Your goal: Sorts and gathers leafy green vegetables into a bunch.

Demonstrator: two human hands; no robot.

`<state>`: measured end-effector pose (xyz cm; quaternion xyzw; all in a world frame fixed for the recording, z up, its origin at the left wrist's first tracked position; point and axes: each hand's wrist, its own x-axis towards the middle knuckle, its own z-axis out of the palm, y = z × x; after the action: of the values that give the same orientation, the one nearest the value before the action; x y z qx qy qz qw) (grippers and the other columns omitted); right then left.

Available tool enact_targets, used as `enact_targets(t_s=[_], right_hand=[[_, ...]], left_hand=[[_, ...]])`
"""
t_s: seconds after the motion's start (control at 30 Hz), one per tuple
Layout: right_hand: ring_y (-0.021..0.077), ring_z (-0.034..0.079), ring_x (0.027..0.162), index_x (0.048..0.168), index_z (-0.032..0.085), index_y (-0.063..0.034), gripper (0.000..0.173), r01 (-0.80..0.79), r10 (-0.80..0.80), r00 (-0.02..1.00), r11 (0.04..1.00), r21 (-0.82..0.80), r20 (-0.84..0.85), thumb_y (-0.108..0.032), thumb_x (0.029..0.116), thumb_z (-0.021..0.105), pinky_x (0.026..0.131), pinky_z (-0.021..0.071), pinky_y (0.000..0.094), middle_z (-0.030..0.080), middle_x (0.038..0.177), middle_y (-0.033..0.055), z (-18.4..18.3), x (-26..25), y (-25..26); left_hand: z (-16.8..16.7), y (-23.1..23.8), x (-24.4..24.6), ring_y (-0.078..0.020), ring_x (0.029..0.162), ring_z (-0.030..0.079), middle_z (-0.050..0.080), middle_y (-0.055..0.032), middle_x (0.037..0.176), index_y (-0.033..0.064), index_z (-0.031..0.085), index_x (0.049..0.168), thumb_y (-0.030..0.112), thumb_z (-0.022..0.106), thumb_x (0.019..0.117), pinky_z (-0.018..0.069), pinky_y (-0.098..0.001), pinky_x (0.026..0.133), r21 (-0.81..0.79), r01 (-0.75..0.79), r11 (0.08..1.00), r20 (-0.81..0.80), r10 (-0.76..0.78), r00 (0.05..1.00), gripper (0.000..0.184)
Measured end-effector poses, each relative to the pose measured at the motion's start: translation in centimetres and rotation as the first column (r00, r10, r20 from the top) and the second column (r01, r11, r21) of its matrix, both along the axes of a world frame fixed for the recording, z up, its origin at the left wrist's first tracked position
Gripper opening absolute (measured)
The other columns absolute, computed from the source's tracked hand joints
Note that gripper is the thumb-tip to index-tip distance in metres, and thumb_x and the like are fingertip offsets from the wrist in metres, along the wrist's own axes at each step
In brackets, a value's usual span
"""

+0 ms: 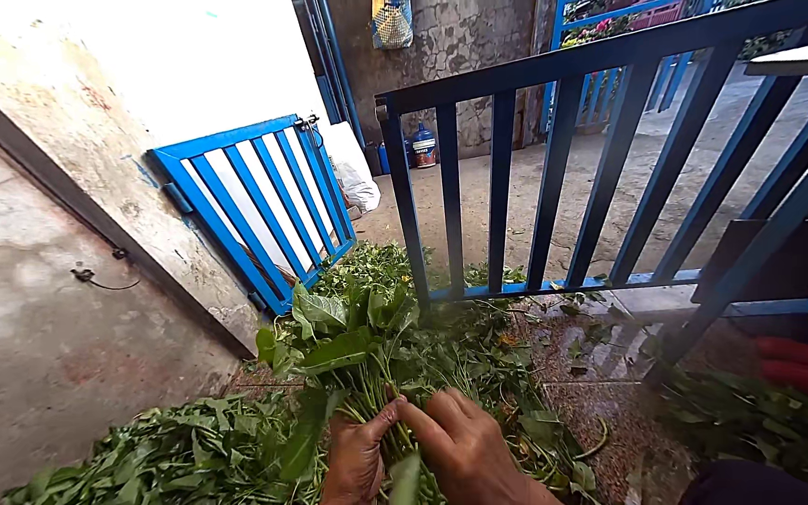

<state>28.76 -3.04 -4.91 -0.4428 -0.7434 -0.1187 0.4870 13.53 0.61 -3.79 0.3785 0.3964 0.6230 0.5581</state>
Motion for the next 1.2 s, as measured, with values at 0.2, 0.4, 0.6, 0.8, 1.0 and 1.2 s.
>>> enact_targets(t_s=[0.2, 0.4, 0.6, 0.8, 1.0, 1.2], right_hand=[[0.0216, 0.057, 0.064, 0.117, 0.073, -0.0147, 0.023, 0.130, -0.174, 0.938, 0.979, 0.159, 0.301, -0.015, 0.1006, 0.057, 0.052, 0.0442, 0.0328, 0.057, 0.075, 0.0051, 2.3, 0.0, 3.4], [0.0200, 0.057, 0.068, 0.089, 0.068, -0.0105, 0.019, 0.060, -0.147, 0.885, 0.977, 0.204, 0.441, -0.007, 0.0988, 0.053, 0.054, 0.0432, 0.0318, 0.058, 0.078, 0.0043, 3.4, 0.4, 4.9], [0.0170, 0.065, 0.077, 0.093, 0.069, -0.0079, 0.016, -0.310, 0.232, 0.945, 0.859, -0.406, -0.230, -0.017, 0.0958, 0.056, 0.066, 0.0556, 0.0377, 0.065, 0.084, 0.0050, 4.8, 1.7, 3.3], [0.0139, 0.065, 0.074, 0.112, 0.062, -0.0097, 0.030, -0.295, -0.033, 0.879, 0.746, -0.597, -0.475, -0.030, 0.1050, 0.040, 0.068, 0.0577, 0.0380, 0.063, 0.085, 0.0019, 3.5, 5.2, 0.4], [0.0130, 0.067, 0.073, 0.115, 0.070, -0.0112, 0.020, -0.256, 0.196, 0.902, 0.960, -0.112, -0.383, -0.016, 0.0963, 0.064, 0.058, 0.0591, 0.0313, 0.069, 0.099, 0.0085, -2.7, 1.4, -0.8], [0.0193, 0.071, 0.086, 0.126, 0.065, -0.0108, 0.030, -0.287, 0.272, 0.956, 0.943, -0.167, -0.109, -0.013, 0.0964, 0.060, 0.062, 0.0605, 0.0344, 0.069, 0.109, 0.0096, -2.9, 0.9, -0.2]], left_hand=[[-1.8, -0.5, -0.2, -0.0141, 0.079, 0.072, 0.072, -0.0085, 0.085, -0.0038, 0.061, 0.105, -0.009, 0.074, 0.0740, 0.0633, -0.0331, 0.076, 0.029, -0.066, 0.997, 0.007, 0.065, 0.998, 0.034], [-1.5, -0.7, -0.3, -0.0147, 0.082, 0.072, 0.073, -0.0100, 0.087, -0.0045, 0.064, 0.104, -0.010, 0.076, 0.0713, 0.0629, -0.0327, 0.080, 0.040, -0.044, 0.998, -0.026, 0.045, 0.999, 0.035], [-1.6, 0.1, -0.9, -0.0252, 0.087, 0.073, 0.074, -0.0175, 0.095, -0.0065, 0.068, 0.109, -0.005, 0.082, 0.0740, 0.0629, -0.0412, 0.083, -0.043, 0.168, 0.985, -0.201, -0.174, 0.964, 0.038], [-0.4, 0.5, -1.4, -0.0347, 0.081, 0.074, 0.072, -0.0261, 0.095, -0.0110, 0.060, 0.112, -0.010, 0.071, 0.0858, 0.0645, -0.0488, 0.078, -0.078, 0.300, 0.951, 0.059, -0.296, 0.953, 0.029], [-0.5, 0.5, -2.5, -0.0247, 0.082, 0.074, 0.073, -0.0182, 0.093, -0.0029, 0.070, 0.107, 0.002, 0.079, 0.0845, 0.0628, -0.0399, 0.080, 0.112, 0.488, 0.866, 0.211, -0.500, 0.840, 0.024], [-1.0, 0.9, -2.9, -0.0256, 0.078, 0.074, 0.073, -0.0181, 0.091, 0.0000, 0.071, 0.107, 0.007, 0.078, 0.0874, 0.0638, -0.0397, 0.074, 0.222, 0.513, 0.829, 0.292, -0.558, 0.776, 0.022]])
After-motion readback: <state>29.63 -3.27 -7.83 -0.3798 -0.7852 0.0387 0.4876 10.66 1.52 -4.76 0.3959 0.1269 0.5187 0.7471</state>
